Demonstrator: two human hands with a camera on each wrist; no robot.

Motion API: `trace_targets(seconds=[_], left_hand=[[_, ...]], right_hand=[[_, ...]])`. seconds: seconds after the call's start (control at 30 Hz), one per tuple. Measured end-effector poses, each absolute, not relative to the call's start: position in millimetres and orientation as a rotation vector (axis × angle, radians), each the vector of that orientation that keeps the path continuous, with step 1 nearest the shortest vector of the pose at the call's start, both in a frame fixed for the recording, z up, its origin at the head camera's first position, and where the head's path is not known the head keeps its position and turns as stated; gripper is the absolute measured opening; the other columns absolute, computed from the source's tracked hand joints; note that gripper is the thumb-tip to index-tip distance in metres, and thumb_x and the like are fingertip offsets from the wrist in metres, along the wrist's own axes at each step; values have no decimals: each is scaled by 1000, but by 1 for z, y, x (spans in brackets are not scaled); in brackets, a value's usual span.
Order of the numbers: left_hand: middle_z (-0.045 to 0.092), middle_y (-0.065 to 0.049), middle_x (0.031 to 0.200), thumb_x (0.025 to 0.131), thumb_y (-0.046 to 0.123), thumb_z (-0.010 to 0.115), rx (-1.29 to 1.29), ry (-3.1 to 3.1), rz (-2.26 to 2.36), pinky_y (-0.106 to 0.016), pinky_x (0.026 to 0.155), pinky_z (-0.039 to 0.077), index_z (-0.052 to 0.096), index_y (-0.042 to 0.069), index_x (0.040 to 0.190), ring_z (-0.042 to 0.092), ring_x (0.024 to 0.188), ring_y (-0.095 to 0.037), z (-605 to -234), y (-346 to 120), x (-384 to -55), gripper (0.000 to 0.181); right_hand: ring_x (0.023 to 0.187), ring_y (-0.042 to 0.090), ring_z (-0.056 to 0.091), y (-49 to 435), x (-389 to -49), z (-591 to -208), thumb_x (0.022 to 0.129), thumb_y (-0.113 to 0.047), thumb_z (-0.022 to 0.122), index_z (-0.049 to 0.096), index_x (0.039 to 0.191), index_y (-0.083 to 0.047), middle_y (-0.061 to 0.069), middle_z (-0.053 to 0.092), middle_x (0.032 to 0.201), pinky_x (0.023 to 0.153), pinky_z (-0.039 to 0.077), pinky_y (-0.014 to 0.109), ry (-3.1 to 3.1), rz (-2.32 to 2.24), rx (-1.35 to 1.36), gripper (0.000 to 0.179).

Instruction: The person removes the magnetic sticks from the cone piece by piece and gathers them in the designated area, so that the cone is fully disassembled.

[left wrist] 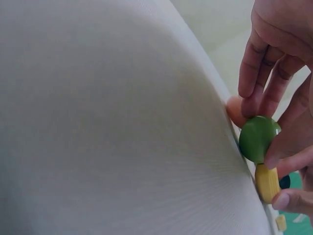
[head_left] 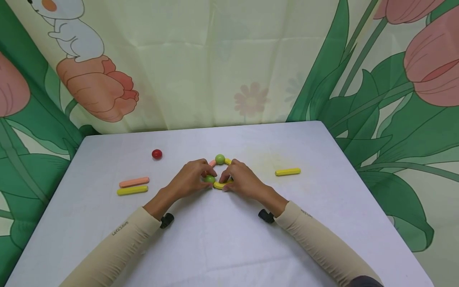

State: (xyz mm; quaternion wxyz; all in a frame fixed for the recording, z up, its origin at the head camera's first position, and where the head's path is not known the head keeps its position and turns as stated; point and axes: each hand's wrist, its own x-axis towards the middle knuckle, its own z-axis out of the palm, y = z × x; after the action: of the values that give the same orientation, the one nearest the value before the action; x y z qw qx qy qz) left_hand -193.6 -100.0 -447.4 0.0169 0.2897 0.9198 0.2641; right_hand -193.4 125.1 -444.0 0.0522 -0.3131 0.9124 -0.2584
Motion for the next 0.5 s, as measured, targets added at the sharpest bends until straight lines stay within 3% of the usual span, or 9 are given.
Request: trace_targets(seconds=[0.5], left_hand=[[73, -1, 105, 82, 10, 92, 861, 2899, 755, -40, 88, 56, 83, 12, 110, 66, 94, -20, -444, -104, -195, 29]], right_hand=[[102, 14, 53, 128, -189, -437, 80, -4, 91, 85, 93, -17, -9, 78, 92, 92, 49, 33, 2716, -669, -984, 19]])
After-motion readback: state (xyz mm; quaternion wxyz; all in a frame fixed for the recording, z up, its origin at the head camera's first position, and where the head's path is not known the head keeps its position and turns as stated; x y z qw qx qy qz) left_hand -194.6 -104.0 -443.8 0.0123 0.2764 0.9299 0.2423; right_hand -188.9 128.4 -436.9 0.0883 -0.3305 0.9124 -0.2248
